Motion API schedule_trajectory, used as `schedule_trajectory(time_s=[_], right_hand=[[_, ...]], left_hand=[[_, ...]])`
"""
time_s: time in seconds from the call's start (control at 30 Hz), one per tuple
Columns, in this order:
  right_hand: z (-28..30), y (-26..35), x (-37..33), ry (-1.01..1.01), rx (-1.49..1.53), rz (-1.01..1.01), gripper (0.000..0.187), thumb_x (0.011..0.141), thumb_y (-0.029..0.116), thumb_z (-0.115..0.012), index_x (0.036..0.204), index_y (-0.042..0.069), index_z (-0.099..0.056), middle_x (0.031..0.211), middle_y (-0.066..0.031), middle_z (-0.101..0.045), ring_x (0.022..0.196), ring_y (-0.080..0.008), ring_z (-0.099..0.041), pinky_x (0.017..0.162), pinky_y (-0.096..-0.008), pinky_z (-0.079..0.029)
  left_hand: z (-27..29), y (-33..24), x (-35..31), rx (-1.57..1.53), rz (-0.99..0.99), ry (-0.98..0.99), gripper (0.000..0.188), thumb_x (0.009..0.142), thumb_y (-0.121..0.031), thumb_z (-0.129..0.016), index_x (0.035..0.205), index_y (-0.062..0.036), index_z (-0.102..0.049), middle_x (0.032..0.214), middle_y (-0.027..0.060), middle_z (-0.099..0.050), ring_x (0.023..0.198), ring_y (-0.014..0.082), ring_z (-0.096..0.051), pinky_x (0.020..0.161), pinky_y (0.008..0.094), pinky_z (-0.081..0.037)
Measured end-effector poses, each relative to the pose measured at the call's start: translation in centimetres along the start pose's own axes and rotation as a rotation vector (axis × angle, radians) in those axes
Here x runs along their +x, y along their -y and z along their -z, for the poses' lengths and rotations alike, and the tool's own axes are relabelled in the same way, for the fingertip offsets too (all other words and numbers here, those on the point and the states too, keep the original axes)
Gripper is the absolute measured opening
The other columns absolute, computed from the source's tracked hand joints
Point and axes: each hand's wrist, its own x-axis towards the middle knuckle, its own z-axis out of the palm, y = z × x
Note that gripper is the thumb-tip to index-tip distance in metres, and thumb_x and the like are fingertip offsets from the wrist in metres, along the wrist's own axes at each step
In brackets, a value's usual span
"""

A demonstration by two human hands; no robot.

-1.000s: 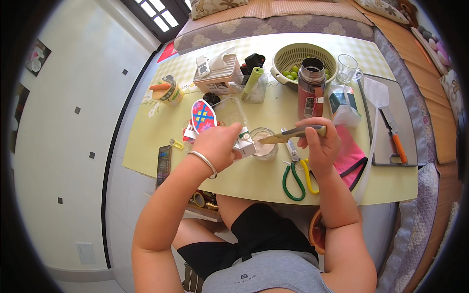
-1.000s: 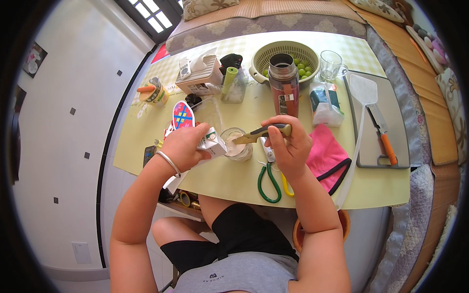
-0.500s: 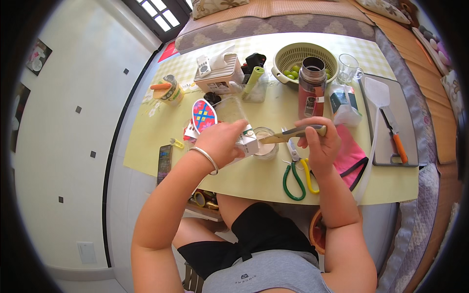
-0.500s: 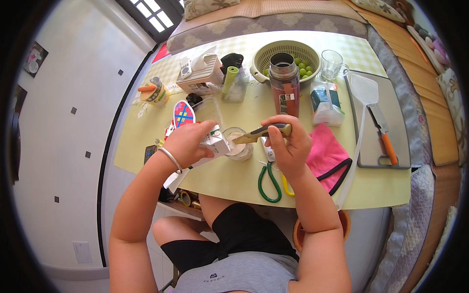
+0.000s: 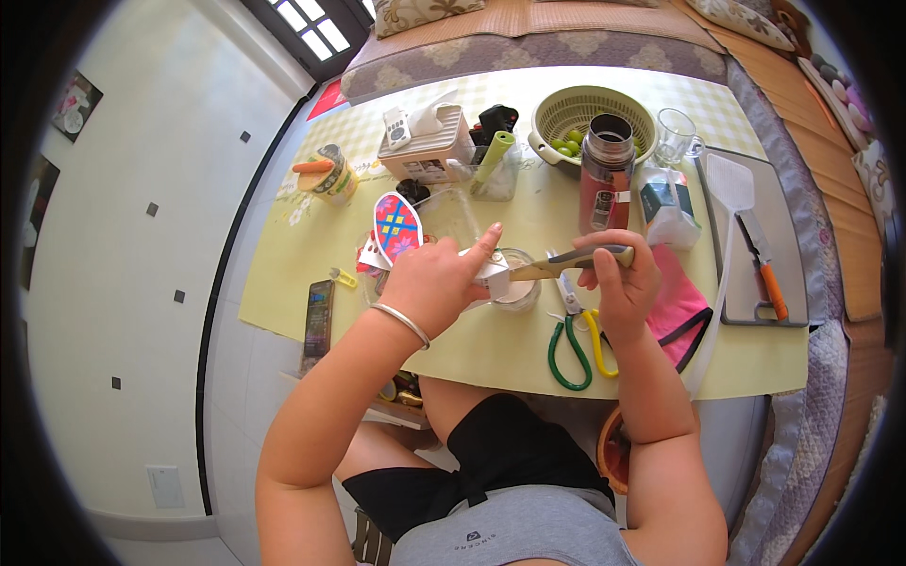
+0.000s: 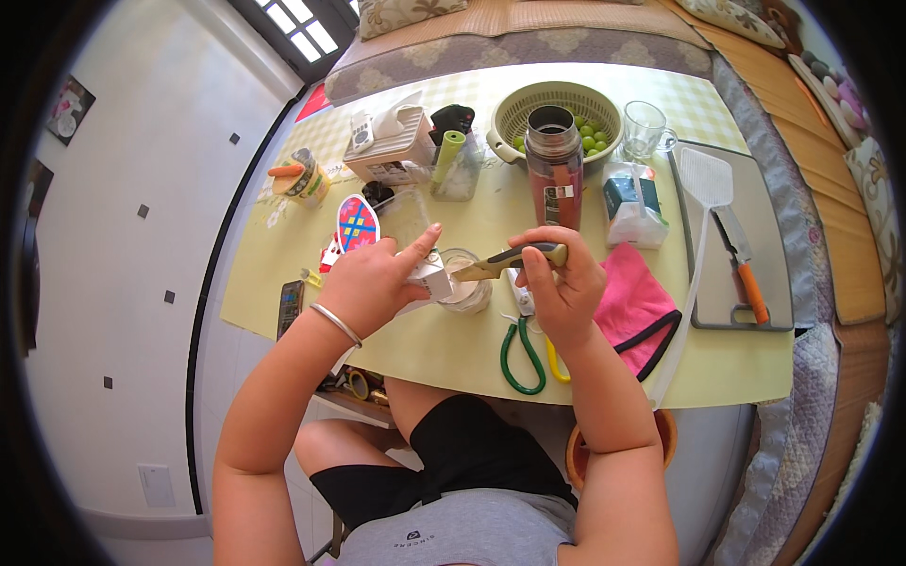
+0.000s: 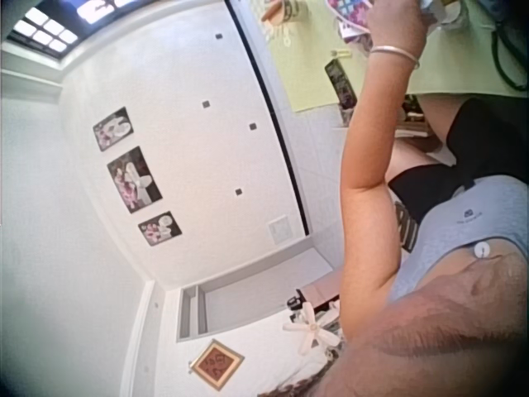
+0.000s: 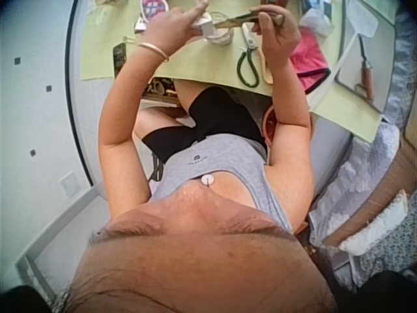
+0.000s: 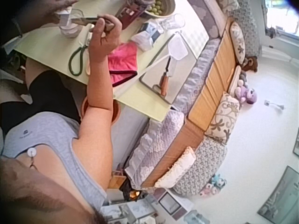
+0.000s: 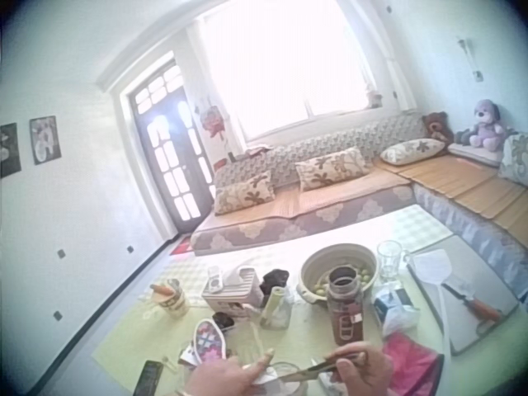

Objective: The person prepares and decorates a shoe insole by cutting a piece of paper with scissors, applying a substance from a container to the insole using a wooden stick, and then smoothing the material over the insole's surface.

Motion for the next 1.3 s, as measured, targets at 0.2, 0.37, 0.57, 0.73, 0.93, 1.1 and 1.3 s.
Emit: schedule_trajectory(time_s=[0.2,0.37,0.57,0.73,0.93,1.1,1.3], right_hand=[[-0.2,-0.4,-0.3,-0.010,0.002,-0.025,0.013,0.096,0.004,-0.057,0.107,-0.004,-0.057,0.095,-0.0107,-0.070,0.063,-0.0053,-0.059,0.057,-0.0174,-0.048],[-0.1,-0.3,-0.2,-0.007,-0.031,0.002,0.013,0.097,0.005,-0.056,0.108,-0.003,-0.055,0.097,-0.0122,-0.070,0.062,-0.0055,-0.059,0.055,-0.0171,-0.046],[-0.3,-0.1,-0.1,0.000,-0.066,0.006,0.013,0.098,0.005,-0.055,0.107,-0.003,-0.056,0.096,-0.0112,-0.070,0.062,-0.0054,-0.059,0.055,-0.0170,-0.046],[-0.2,-0.2,-0.1,0.003,-0.060,0.007,0.013,0.098,0.006,-0.055,0.107,-0.003,-0.056,0.096,-0.0109,-0.070,0.062,-0.0052,-0.059,0.055,-0.0169,-0.046],[-0.2,-0.5,-0.2,0.004,-0.046,0.031,0.014,0.097,0.005,-0.055,0.109,-0.003,-0.055,0.097,-0.0118,-0.070,0.061,-0.0051,-0.059,0.055,-0.0167,-0.046],[-0.1,-0.4,-0.3,0.006,-0.044,0.021,0.015,0.097,0.005,-0.055,0.109,-0.004,-0.054,0.097,-0.0123,-0.070,0.061,-0.0052,-0.058,0.055,-0.0166,-0.046],[-0.3,-0.2,-0.2,0.009,-0.044,0.016,0.014,0.097,0.004,-0.055,0.109,-0.004,-0.055,0.096,-0.0123,-0.070,0.062,-0.0052,-0.058,0.055,-0.0166,-0.046]], left_hand=[[-0.5,0.2,-0.4,-0.023,-0.023,-0.091,0.067,0.080,-0.033,-0.074,0.141,-0.0195,-0.051,0.073,0.0085,-0.055,0.068,0.0252,-0.060,0.061,0.0376,-0.049],[-1.0,0.1,-0.4,-0.010,-0.002,-0.126,0.064,0.081,-0.037,-0.072,0.140,-0.0193,-0.052,0.072,0.0084,-0.056,0.066,0.0239,-0.060,0.058,0.0369,-0.049],[-1.5,0.1,-0.6,0.002,0.006,-0.162,0.064,0.082,-0.039,-0.071,0.140,-0.0187,-0.053,0.070,0.0075,-0.055,0.064,0.0235,-0.059,0.055,0.0370,-0.049],[-1.6,0.1,-0.6,0.009,0.001,-0.180,0.063,0.082,-0.040,-0.071,0.139,-0.0188,-0.053,0.069,0.0072,-0.055,0.063,0.0232,-0.060,0.053,0.0369,-0.049],[-1.4,0.0,-0.6,0.005,0.004,-0.175,0.062,0.082,-0.040,-0.071,0.138,-0.0189,-0.054,0.069,0.0070,-0.056,0.063,0.0229,-0.060,0.053,0.0368,-0.049],[-1.2,0.0,-0.5,0.026,0.011,-0.153,0.060,0.082,-0.039,-0.070,0.137,-0.0192,-0.055,0.069,0.0067,-0.056,0.064,0.0228,-0.061,0.054,0.0367,-0.049],[-1.2,0.0,-0.5,0.031,-0.005,-0.148,0.060,0.083,-0.040,-0.070,0.137,-0.0192,-0.055,0.068,0.0064,-0.056,0.065,0.0225,-0.061,0.054,0.0370,-0.049]])
